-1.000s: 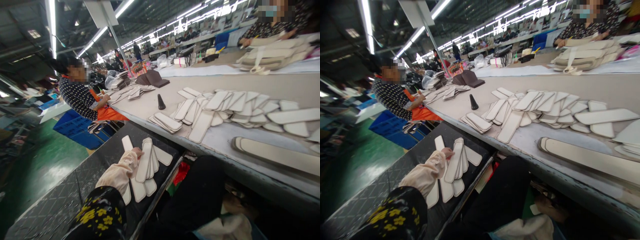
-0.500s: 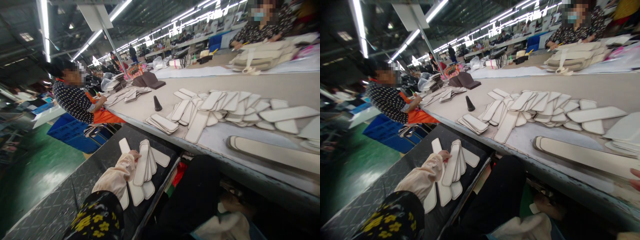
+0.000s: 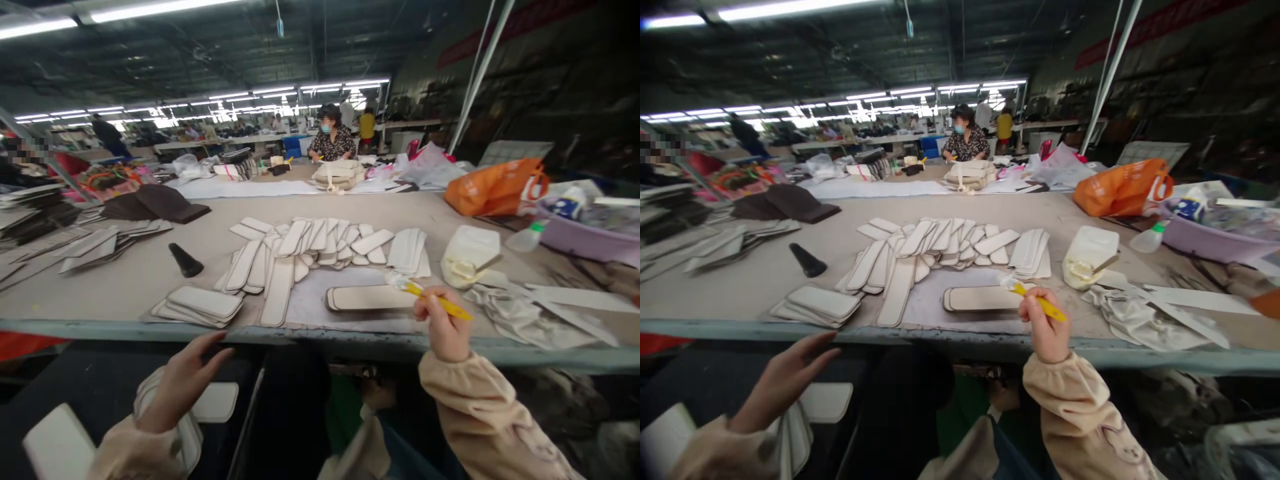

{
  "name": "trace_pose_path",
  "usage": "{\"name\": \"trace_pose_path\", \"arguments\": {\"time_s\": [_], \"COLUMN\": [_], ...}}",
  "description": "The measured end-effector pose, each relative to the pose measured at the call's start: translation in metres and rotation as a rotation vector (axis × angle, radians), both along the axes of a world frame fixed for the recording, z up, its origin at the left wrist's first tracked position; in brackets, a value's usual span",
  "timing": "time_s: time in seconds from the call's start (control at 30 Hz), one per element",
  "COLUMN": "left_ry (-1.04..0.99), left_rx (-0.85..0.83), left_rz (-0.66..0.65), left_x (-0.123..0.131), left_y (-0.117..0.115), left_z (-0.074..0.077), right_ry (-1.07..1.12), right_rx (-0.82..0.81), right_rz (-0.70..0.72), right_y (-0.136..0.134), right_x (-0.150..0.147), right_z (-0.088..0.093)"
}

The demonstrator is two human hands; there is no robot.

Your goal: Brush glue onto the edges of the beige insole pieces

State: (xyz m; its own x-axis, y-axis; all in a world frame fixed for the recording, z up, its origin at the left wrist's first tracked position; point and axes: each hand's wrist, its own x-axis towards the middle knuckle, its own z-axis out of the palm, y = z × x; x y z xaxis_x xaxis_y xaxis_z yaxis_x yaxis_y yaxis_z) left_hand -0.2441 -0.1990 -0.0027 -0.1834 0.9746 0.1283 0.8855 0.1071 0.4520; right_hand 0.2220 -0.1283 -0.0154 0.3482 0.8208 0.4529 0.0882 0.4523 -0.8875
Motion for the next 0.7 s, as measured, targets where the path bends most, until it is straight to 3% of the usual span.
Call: {"name": "trace_pose_path", "arguments": {"time_s": [0.1, 0.17, 0.27, 0.37, 0.47, 0.7], "left_ry": [-0.162, -0.210, -0.197, -0.153, -0.135, -0.232], "left_rx": [0.105, 0.069, -0.060, -0.168, -0.207, -0.119], "left_rz": [-0.242, -0.371, -0.526, -0.606, -0.601, -0.597], "left_x": [0.099, 0.154, 0.207, 0.225, 0.225, 0.219], "left_y": [0.054, 0.088, 0.125, 0.143, 0.151, 0.157], "left_z": [0.010, 0.009, -0.003, -0.017, -0.026, -0.042], "right_ry": [0.046, 0.047, 0.036, 0.054, 0.069, 0.048], "right_rx": [-0.064, -0.130, -0.214, -0.279, -0.338, -0.417], "right_rz": [0.098, 0.150, 0.210, 0.242, 0.278, 0.334], "right_y": [0.009, 0.016, 0.027, 0.037, 0.044, 0.056], "right_x": [-0.012, -0.017, -0.018, -0.019, -0.021, -0.031], "right_z": [0.008, 0.011, 0.012, 0.009, 0.005, -0.003]}}
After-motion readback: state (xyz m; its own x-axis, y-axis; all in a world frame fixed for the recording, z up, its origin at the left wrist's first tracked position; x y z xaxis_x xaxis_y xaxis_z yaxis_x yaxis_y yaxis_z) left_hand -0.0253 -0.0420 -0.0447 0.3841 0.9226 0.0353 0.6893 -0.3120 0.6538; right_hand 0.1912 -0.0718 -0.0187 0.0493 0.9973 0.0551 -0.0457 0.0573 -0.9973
